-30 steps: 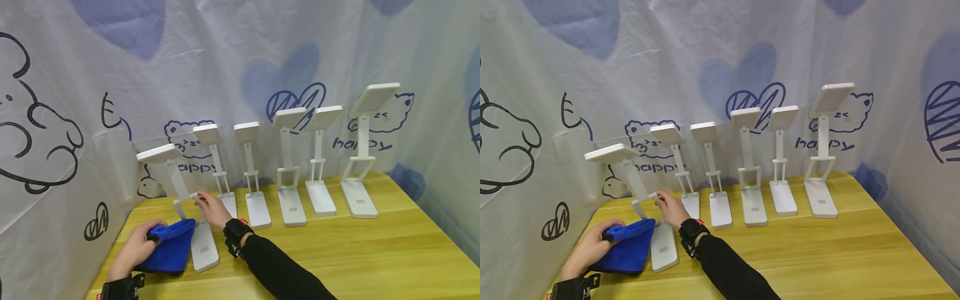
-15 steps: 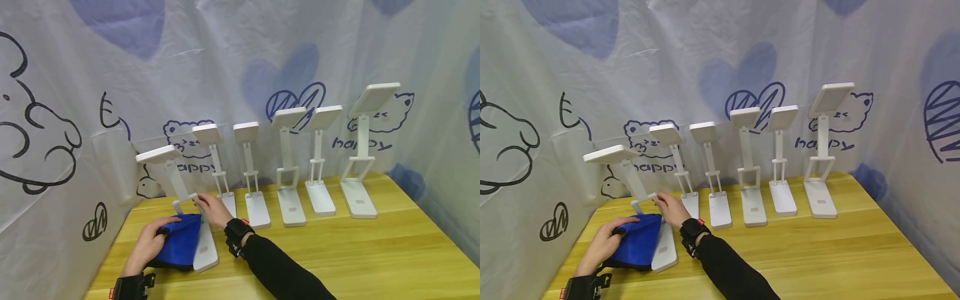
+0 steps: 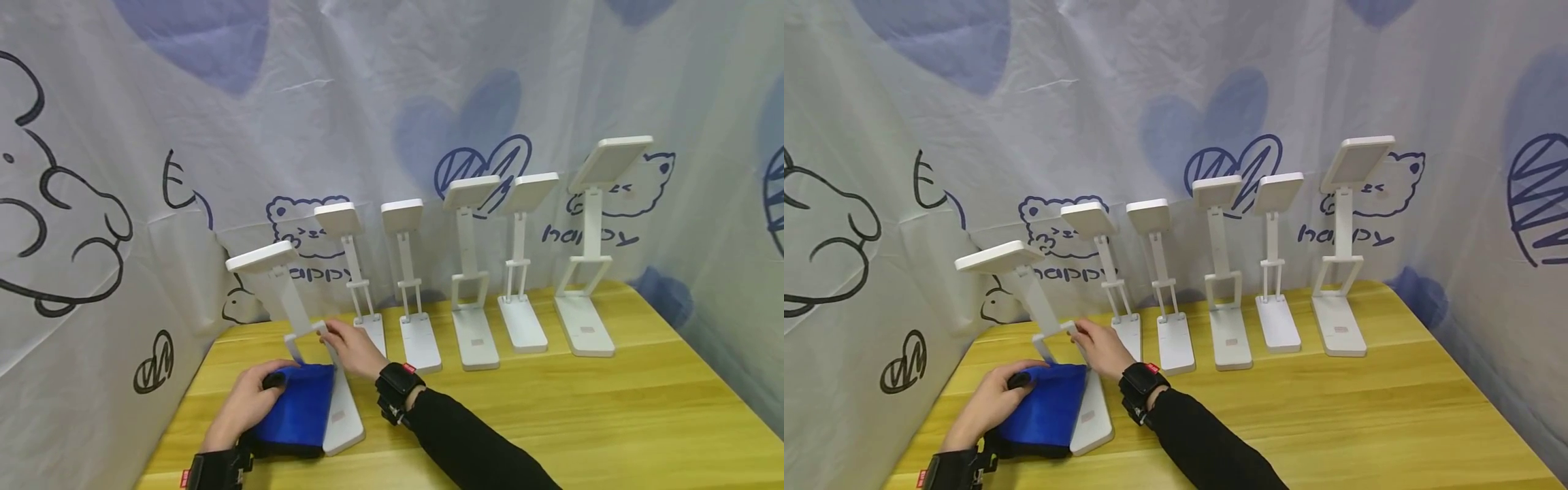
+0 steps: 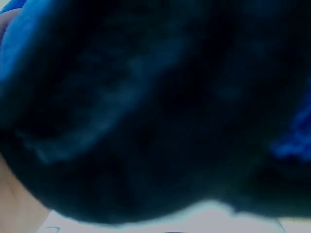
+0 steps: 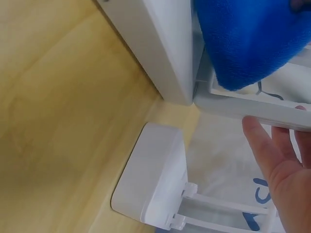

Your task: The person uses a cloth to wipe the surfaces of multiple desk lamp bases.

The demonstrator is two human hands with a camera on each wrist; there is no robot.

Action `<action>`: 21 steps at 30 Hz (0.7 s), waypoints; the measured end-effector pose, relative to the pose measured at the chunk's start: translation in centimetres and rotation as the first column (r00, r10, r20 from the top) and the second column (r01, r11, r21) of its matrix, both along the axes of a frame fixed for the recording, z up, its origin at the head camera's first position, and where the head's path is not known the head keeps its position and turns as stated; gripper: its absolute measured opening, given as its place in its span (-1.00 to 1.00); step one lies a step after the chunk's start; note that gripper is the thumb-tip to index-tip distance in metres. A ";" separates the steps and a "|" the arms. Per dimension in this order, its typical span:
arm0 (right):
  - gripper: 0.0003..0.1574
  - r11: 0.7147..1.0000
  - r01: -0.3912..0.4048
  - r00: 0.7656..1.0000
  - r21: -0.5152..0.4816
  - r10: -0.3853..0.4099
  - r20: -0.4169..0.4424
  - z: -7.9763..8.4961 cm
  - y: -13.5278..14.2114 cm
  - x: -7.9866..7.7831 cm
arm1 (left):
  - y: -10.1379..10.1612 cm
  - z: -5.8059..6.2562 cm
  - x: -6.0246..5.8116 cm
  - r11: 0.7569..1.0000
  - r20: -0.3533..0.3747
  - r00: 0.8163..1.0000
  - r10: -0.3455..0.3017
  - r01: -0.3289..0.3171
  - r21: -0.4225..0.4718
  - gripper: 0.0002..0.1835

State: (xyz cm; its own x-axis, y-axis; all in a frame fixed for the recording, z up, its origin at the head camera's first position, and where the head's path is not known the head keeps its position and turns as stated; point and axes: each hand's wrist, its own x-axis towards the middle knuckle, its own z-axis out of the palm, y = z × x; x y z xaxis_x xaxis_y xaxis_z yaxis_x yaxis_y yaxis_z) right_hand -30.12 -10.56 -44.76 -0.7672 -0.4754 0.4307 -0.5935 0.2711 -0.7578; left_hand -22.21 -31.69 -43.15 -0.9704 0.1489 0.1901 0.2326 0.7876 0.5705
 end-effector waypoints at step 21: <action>-0.70 0.996 -0.085 0.996 -0.014 0.085 -0.020 -0.6 4.2 2.2 | 2.4 -0.5 0.3 0.999 -0.008 1.000 -0.019 0.020 0.038 -0.68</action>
State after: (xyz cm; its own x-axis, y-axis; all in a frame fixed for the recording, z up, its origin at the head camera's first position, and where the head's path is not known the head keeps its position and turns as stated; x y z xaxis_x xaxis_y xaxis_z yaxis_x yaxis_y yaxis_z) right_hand -27.90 -6.32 -45.32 -0.7156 -0.5321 0.4525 -0.6285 0.2077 -0.7496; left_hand -21.87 -29.26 -43.68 -0.9659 0.1603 0.2031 0.2521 0.7606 0.5983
